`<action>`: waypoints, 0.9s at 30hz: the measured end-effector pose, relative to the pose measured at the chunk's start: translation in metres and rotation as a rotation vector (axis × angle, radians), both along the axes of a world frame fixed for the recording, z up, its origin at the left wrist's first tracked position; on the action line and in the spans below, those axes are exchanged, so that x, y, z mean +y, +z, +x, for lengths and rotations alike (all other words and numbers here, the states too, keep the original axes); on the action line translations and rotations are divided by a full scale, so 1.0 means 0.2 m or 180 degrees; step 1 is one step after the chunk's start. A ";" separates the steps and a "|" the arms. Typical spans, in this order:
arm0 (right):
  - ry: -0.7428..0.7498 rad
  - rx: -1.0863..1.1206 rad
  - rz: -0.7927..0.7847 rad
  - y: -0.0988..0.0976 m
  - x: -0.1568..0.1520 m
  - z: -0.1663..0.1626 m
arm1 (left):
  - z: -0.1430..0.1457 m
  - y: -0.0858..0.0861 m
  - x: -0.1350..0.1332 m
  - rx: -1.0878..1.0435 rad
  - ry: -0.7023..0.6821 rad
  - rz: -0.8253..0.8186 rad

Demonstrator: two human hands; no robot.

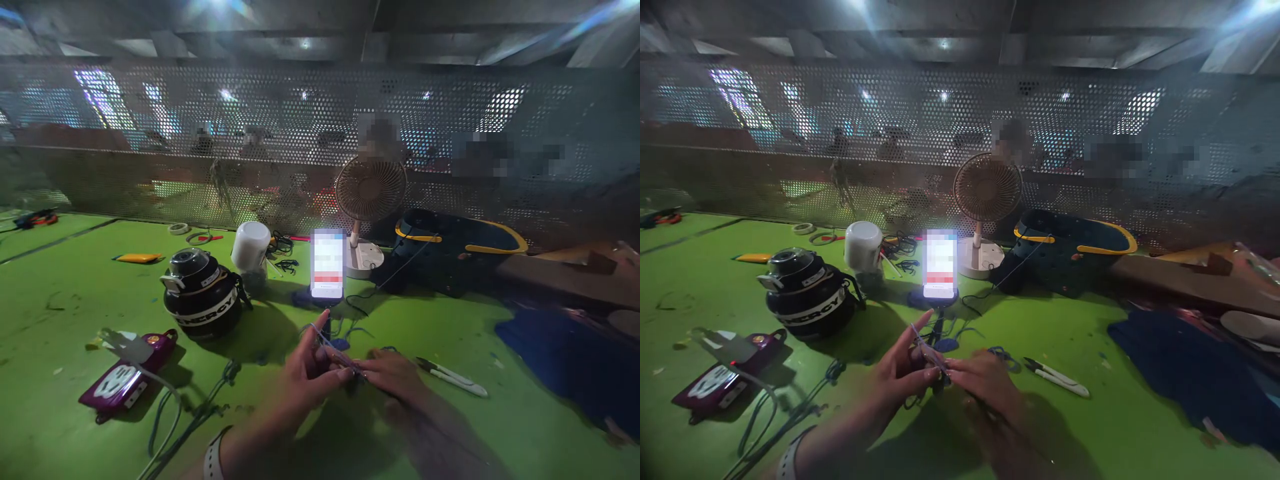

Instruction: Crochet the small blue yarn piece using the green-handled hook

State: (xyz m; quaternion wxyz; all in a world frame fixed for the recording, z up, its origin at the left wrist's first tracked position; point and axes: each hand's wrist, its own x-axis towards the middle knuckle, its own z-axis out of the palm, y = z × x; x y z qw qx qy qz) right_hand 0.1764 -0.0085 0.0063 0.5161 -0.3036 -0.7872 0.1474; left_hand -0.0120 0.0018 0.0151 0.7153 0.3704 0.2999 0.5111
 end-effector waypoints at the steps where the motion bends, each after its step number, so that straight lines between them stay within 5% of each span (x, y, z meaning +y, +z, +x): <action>1: -0.0115 -0.0038 0.0004 0.02 0.00 0.00 | 0.00 0.00 0.00 0.0001 -0.0027 -0.0007; 8: -0.0164 -0.0662 -0.0251 0.12 -0.03 -0.02 | 0.00 -0.03 -0.01 0.0027 -0.0073 0.0127; 13: 0.0115 -0.0026 -0.0096 0.05 0.01 -0.03 | 0.00 -0.03 0.00 -0.0042 -0.0114 0.0139; 22: -0.0167 -0.0141 0.0423 0.02 0.00 0.00 | 0.01 -0.04 0.00 -0.0071 -0.0119 -0.0018; 27: -0.0020 -0.0388 -0.0262 0.04 -0.02 -0.02 | 0.02 -0.05 0.01 -0.0021 -0.0100 0.0115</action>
